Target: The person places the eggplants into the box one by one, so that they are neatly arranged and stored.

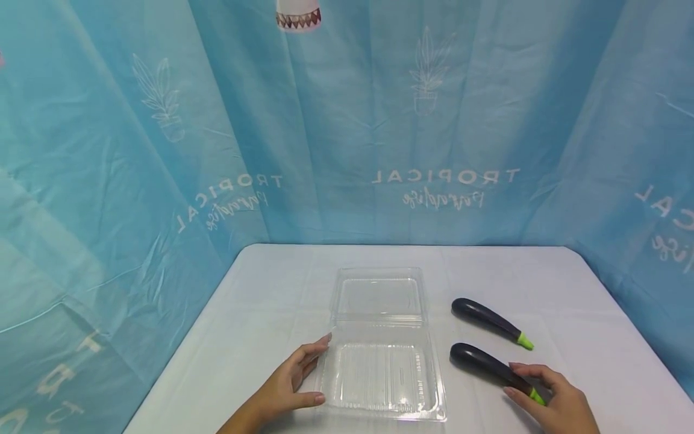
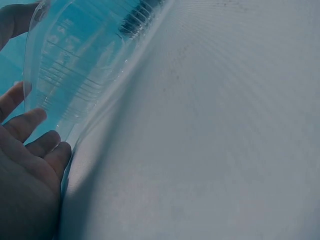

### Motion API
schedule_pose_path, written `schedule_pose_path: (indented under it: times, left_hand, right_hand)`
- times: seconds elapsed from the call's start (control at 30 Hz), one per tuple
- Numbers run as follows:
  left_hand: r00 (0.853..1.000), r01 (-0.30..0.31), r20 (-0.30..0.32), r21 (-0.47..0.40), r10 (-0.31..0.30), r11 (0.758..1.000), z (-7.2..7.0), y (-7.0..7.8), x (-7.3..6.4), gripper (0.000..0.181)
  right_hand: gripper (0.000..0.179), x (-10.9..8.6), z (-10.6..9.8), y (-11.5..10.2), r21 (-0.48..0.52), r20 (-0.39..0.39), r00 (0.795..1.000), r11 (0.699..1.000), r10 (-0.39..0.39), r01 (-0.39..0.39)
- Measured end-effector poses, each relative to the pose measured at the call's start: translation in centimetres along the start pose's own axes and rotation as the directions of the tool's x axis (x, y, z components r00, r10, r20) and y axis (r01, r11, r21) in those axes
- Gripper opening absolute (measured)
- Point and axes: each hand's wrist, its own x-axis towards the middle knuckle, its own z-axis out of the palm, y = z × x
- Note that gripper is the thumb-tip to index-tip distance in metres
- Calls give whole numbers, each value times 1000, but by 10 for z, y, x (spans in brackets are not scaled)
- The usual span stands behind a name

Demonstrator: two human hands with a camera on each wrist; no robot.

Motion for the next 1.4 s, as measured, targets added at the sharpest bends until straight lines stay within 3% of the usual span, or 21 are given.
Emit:
schedule_pose_path:
  times: [0.4, 0.73, 0.97, 1.17, 1.4]
  left_hand:
    - [998, -66, 14, -14, 66, 998, -1, 2, 1, 78]
    - [999, -33, -6, -21, 33, 999, 0, -1, 0, 78]
    - [999, -31, -16, -13, 31, 999, 1, -1, -1, 78]
    - [999, -50, -10, -11, 50, 999, 2, -1, -1, 78]
    - [1000, -18, -6, -14, 18, 1000, 1, 0, 0, 80]
  right_hand:
    - [56, 1, 1, 2, -40, -24, 1000, 999, -16, 15]
    - [57, 0, 1, 2, -48, -32, 999, 999, -24, 22]
    - [64, -1, -4, -1, -22, -10, 1000, 1000, 14, -14]
    - [63, -4, -5, -2, -6, -48, 998, 999, 48, -48]
    - [63, -6, -5, -6, 44, -97, 991, 995, 95, -91]
